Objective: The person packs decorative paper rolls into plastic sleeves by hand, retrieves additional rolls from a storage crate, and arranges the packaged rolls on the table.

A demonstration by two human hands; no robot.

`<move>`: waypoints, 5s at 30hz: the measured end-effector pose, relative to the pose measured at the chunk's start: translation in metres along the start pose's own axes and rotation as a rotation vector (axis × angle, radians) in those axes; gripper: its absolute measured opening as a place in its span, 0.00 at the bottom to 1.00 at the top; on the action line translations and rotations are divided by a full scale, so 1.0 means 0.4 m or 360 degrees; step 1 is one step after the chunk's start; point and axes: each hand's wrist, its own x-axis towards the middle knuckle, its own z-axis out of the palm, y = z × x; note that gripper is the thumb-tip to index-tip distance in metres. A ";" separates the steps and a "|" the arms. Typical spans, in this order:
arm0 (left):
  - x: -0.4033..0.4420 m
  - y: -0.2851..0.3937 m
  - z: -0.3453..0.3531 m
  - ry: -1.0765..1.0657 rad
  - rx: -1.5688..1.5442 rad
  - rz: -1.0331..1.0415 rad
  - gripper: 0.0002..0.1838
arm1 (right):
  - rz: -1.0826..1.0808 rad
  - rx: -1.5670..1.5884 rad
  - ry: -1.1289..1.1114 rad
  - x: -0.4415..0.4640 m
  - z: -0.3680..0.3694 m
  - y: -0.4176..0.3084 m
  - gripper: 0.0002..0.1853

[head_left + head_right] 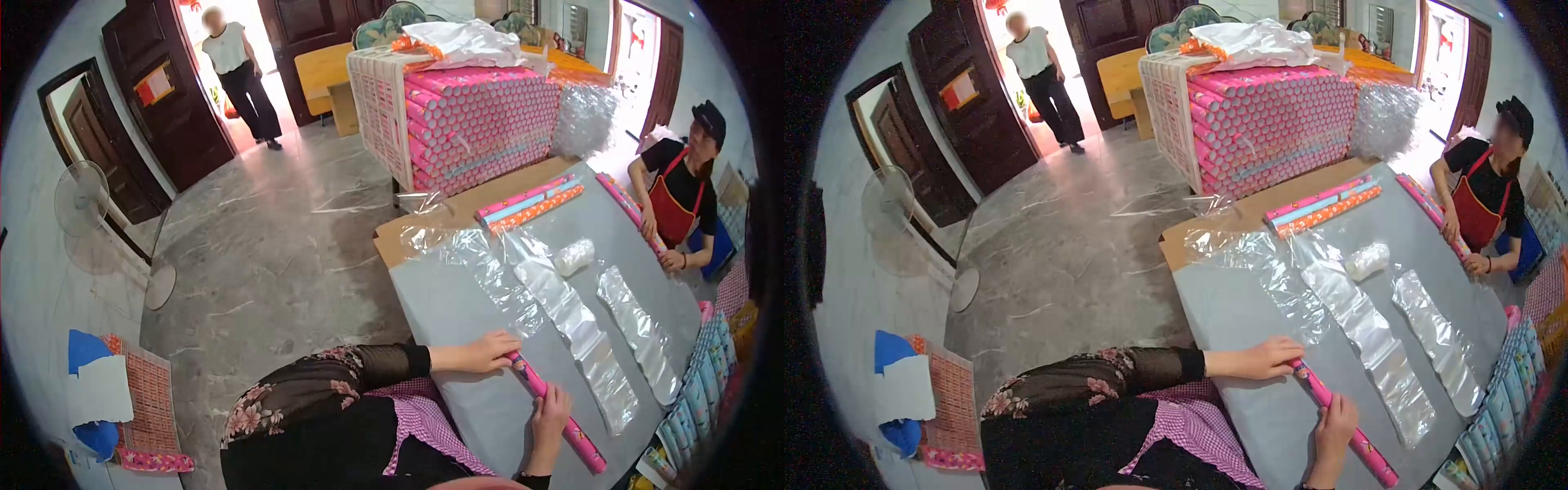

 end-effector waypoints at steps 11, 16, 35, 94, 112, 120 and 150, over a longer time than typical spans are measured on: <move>0.002 -0.033 0.012 0.0174 -0.0002 0.0023 0.13 | -0.0069 -0.0099 -0.0033 0.003 0.015 0.023 0.21; 0.013 -0.039 0.012 0.0244 0.0176 0.0187 0.12 | -0.0006 -0.0102 -0.0087 0.021 0.003 0.016 0.21; 0.032 -0.056 0.016 0.0280 0.0276 0.0289 0.12 | 0.0028 -0.0206 0.0033 0.010 0.048 0.052 0.25; 0.031 -0.082 0.044 0.0414 0.0241 0.0142 0.09 | -0.0178 -0.0234 0.0023 0.032 0.060 0.113 0.21; -0.282 0.142 -0.176 0.0571 0.0300 0.0075 0.13 | -0.0111 -0.0331 -0.0033 0.018 0.065 0.131 0.22; -0.595 0.288 -0.461 0.1573 0.0751 -0.1254 0.11 | -0.0171 -0.0318 -0.0098 0.051 0.029 0.083 0.20; -0.748 0.282 -0.587 0.1376 -0.0513 -0.1389 0.13 | -0.0091 -0.0417 -0.0144 0.036 0.042 0.127 0.23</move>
